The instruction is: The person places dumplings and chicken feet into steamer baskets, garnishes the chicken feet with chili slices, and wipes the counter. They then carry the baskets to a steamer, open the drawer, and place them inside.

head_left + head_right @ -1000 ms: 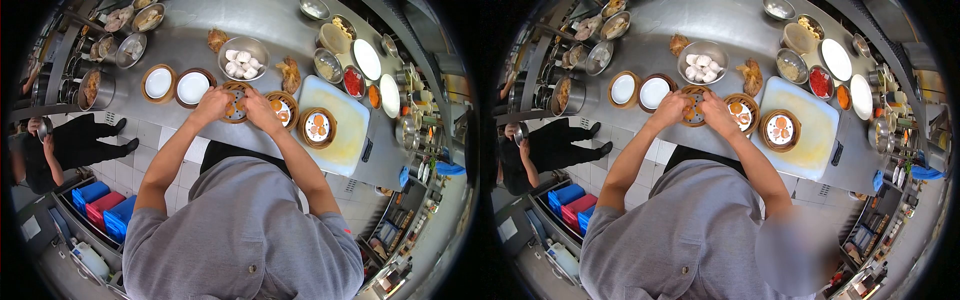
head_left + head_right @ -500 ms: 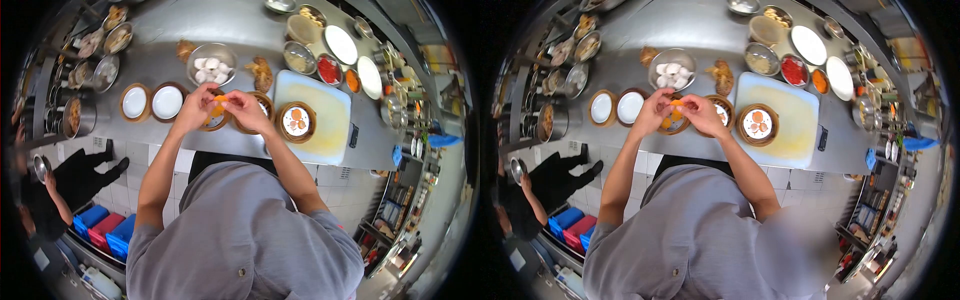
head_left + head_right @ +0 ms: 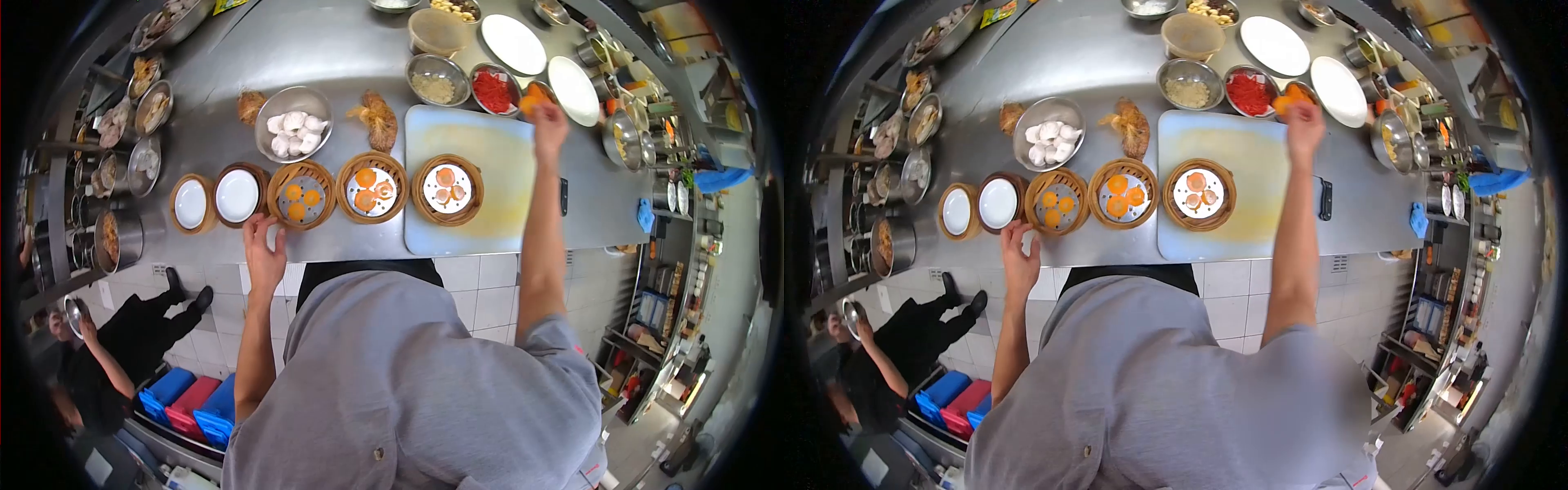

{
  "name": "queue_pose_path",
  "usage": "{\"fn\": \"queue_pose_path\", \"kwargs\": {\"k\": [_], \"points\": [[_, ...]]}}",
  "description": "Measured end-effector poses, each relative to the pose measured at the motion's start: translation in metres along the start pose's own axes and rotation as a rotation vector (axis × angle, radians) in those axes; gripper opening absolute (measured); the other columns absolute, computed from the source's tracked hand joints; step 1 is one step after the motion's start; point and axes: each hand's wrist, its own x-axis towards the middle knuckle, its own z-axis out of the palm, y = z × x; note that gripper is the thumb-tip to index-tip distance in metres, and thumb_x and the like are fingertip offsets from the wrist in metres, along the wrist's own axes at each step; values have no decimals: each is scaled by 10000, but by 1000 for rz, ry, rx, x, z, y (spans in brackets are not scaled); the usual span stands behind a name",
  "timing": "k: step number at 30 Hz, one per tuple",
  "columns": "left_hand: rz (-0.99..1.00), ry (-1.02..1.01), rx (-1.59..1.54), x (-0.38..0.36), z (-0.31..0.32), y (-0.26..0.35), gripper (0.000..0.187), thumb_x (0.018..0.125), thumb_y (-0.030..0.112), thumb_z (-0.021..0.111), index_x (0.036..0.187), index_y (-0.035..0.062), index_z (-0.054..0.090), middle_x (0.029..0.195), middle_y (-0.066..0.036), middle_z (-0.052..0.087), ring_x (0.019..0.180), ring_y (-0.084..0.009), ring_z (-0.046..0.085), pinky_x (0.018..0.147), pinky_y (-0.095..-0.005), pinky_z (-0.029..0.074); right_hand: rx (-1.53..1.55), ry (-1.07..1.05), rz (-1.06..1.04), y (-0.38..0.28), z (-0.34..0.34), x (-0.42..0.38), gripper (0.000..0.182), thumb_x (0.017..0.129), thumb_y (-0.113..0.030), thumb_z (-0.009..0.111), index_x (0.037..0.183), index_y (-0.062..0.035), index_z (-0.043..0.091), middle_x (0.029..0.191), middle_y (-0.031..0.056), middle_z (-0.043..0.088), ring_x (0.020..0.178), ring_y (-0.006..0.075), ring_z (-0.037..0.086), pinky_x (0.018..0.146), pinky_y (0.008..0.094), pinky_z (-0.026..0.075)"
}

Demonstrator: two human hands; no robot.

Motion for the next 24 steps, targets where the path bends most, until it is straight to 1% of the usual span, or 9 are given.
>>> {"fn": "queue_pose_path", "kwargs": {"k": [2, 4, 6, 7, 10, 13, 15, 19, 24], "points": [[-30, -44, -48, -10, 6, -1, 240, 875, 35, 700, 1109, 7, 654, 1279, -215, 557, 1137, -398, 593, 983, -445, 486, -25, 18, 91, 12, -24, 36, 162, 890, -88, 731, 1026, -4, 706, 883, 70, 715, 764, 123, 651, 726, 294, 564], [-51, -55, -68, -14, 10, 0, 243, 877, 32, 696, 1114, 5, 650, 1286, -220, 555, 1166, -410, 585, 993, -455, 485, -231, 25, 104, 56, -43, 79, 298, 883, -188, 749, 1105, 6, 709, 957, 102, 735, 821, 148, 673, 782, 329, 566], [-57, -48, -66, -16, 15, 3, 248, 877, 28, 694, 1119, 5, 647, 1289, -222, 556, 1193, -420, 577, 998, -463, 487, -464, 35, -37, 61, -45, 94, 398, 873, -264, 756, 1154, 13, 704, 1000, 118, 743, 884, 168, 689, 833, 338, 550], [-120, -42, -124, -14, 12, 11, 273, 882, 28, 692, 1151, 19, 651, 1331, -228, 539, 1218, -427, 565, 1010, -465, 485, -511, 48, 5, 17, -33, 78, 333, 888, -229, 740, 1123, 6, 713, 985, 117, 744, 921, 168, 694, 847, 318, 538], [-67, 34, -35, -15, 14, 26, 306, 886, 19, 688, 1189, 34, 654, 1367, -230, 519, 1217, -421, 568, 1009, -455, 494, -316, -202, 56, -24, -6, 43, 249, 938, -169, 697, 1109, 12, 701, 990, 77, 722, 884, 125, 657, 847, 278, 512], [-89, -54, -66, -20, 19, 21, 319, 892, 21, 701, 1207, 53, 661, 1399, -215, 499, 1182, -367, 609, 970, -417, 523, -278, -457, -152, -45, 28, -11, 186, 924, -134, 708, 1067, -16, 717, 921, 80, 733, 865, 144, 673, 781, 294, 530], [-108, -61, -91, -21, 20, 20, 308, 892, 23, 710, 1195, 59, 669, 1400, -207, 499, 1165, -344, 623, 962, -408, 525, -245, -533, -191, -58, 49, -50, 144, 918, -96, 705, 1040, -20, 712, 904, 88, 717, 829, 151, 667, 736, 295, 528], [-77, -9, -98, -24, 23, 16, 294, 885, 16, 718, 1173, 62, 685, 1403, -197, 498, 1137, -328, 637, 947, -411, 532, -139, -710, -43, -104, 96, -116, 119, 911, -52, 691, 1024, -14, 692, 977, 92, 687, 816, 173, 668, 661, 290, 526], [-97, -43, -102, -21, 18, 17, 311, 879, 38, 725, 1185, 77, 683, 1389, -198, 508, 1127, -348, 642, 949, -414, 538, -85, -949, -173, -171, 179, -183, 185, 905, -116, 679, 1070, -31, 677, 1001, 155, 663, 895, 287, 682, 772, 387, 560]]}}
